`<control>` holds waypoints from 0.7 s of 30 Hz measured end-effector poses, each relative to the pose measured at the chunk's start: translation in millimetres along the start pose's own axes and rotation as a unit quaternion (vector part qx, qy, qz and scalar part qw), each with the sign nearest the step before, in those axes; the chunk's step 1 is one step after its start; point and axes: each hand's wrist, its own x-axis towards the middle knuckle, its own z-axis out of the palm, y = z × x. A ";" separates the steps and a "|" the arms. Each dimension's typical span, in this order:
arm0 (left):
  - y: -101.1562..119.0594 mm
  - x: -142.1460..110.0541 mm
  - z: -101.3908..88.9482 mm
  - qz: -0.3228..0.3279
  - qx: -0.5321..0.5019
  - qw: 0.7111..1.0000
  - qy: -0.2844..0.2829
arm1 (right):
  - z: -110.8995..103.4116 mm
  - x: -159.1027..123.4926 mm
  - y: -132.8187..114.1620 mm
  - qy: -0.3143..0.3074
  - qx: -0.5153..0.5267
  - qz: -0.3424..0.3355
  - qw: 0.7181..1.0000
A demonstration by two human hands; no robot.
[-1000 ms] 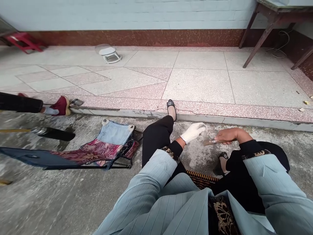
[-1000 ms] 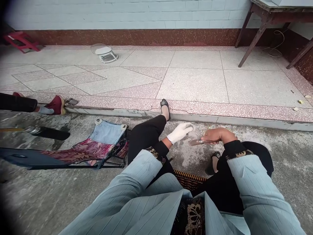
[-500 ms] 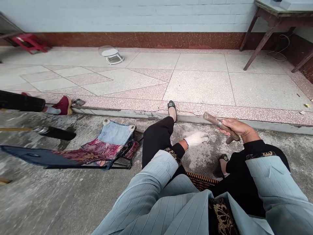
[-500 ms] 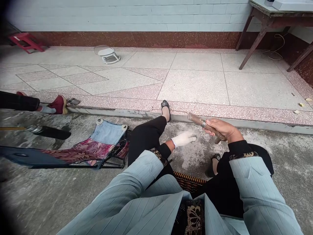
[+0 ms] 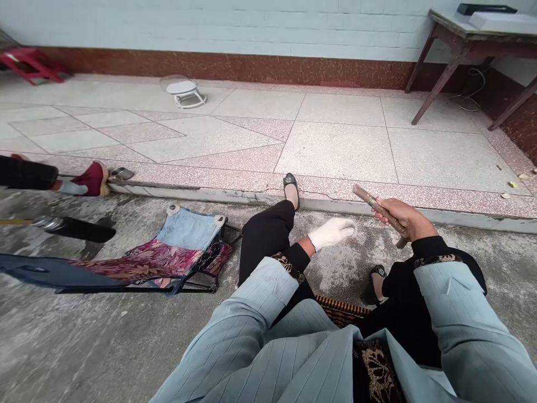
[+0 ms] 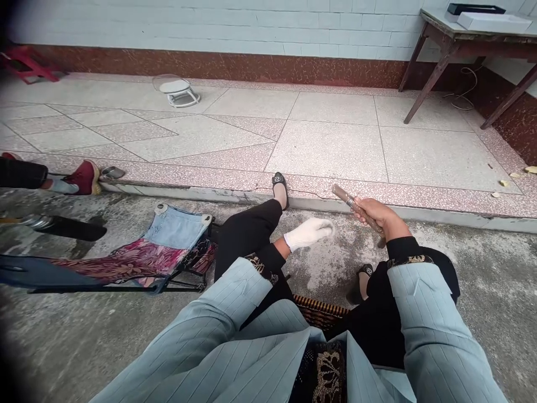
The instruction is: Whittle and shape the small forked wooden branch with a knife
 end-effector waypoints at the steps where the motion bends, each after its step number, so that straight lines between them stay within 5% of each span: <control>1: -0.3 1.1 2.3 0.009 0.012 1.000 -0.016 | 3.3 -5.6 -6.5 -0.015 0.034 -0.020 0.999; 5: -7.8 11.2 3.1 -0.020 0.088 0.995 0.031 | 28.7 -32.4 -28.7 -0.171 0.008 -0.054 0.984; 9: -3.0 17.0 -18.4 -0.015 0.079 0.995 0.067 | 42.1 -39.0 -33.9 -0.343 -0.149 -0.014 0.927; 11: 6.9 15.3 -31.9 0.017 0.028 0.998 0.050 | 36.8 -33.6 -34.6 -0.315 -0.237 0.037 0.918; 13: 17.9 11.5 -41.3 0.040 -0.024 0.999 0.008 | 27.2 -28.4 -39.5 -0.191 -0.279 0.073 0.938; 16: 28.4 6.1 -43.9 0.069 -0.044 0.996 -0.039 | 20.4 -29.2 -57.1 -0.023 -0.199 0.042 0.979; 18: 29.2 5.1 -41.8 0.086 -0.034 0.995 -0.041 | 26.9 -36.2 -71.9 -0.011 -0.116 0.000 0.993; 21: 23.6 6.8 -44.2 0.090 0.021 0.995 -0.041 | 45.6 -50.5 -89.7 -0.072 -0.049 -0.045 0.995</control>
